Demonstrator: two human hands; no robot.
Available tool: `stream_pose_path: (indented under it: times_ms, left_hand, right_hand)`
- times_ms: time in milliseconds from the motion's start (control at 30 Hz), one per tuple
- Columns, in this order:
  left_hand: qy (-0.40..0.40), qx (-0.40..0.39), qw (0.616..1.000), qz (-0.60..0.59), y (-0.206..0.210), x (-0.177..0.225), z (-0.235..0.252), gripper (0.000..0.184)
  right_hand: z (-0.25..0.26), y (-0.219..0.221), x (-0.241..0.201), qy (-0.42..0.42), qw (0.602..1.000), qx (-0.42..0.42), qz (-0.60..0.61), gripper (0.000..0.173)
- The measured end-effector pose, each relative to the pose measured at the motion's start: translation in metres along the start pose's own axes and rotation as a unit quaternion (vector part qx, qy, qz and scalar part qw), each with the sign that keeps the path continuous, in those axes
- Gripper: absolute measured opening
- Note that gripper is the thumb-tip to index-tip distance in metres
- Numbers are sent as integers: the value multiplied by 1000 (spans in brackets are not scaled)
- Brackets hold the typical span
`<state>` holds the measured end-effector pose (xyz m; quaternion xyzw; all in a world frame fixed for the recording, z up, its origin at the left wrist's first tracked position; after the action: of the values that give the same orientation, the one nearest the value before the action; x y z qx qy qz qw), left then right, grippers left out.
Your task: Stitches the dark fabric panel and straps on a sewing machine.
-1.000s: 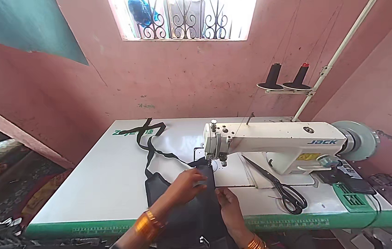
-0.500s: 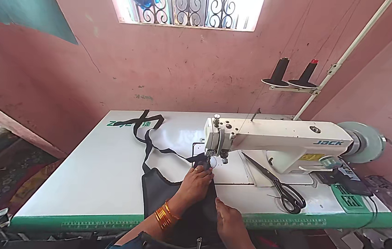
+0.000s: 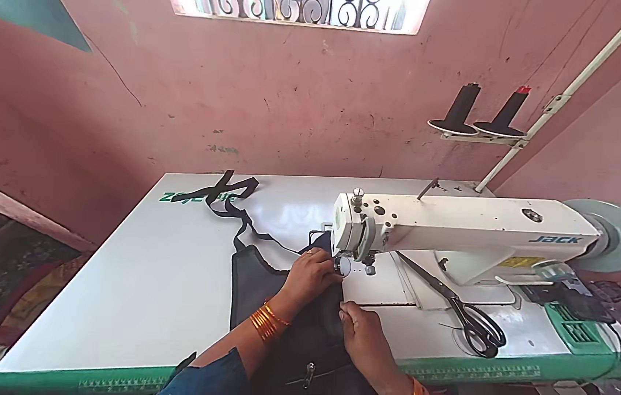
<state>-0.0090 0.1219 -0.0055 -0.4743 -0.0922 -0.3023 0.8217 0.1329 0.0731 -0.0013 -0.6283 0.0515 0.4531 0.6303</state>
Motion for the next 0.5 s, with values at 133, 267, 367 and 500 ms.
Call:
stream_pose_path:
  times_ms: [133,267,367,500]
  left_hand:
    - [-88,-83,993,-8,0,-19,20,49]
    - [-201,-245,948,30,8,-29,27,82]
    - [-212,-246,945,26,11,-34,30,81]
    - [-229,-297,925,62,5,-14,24,67]
  right_hand:
    - [29,0,5,23,999,-19,-11,19]
    - [45,2,7,33,998,-37,-38,20]
    - [53,2,11,51,995,-64,-51,19]
    - [56,4,18,87,987,-125,-49,21]
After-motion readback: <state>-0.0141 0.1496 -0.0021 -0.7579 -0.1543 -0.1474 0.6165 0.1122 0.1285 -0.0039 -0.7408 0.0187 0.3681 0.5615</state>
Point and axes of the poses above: each hand's wrist, its own z-axis towards the middle knuckle, its own y-axis out of the palm, x = y × z, the point moved 8 cm from there along z, towards the middle knuckle, and after that the axes turned 5 degrees about -y, right-handed, at the moved point
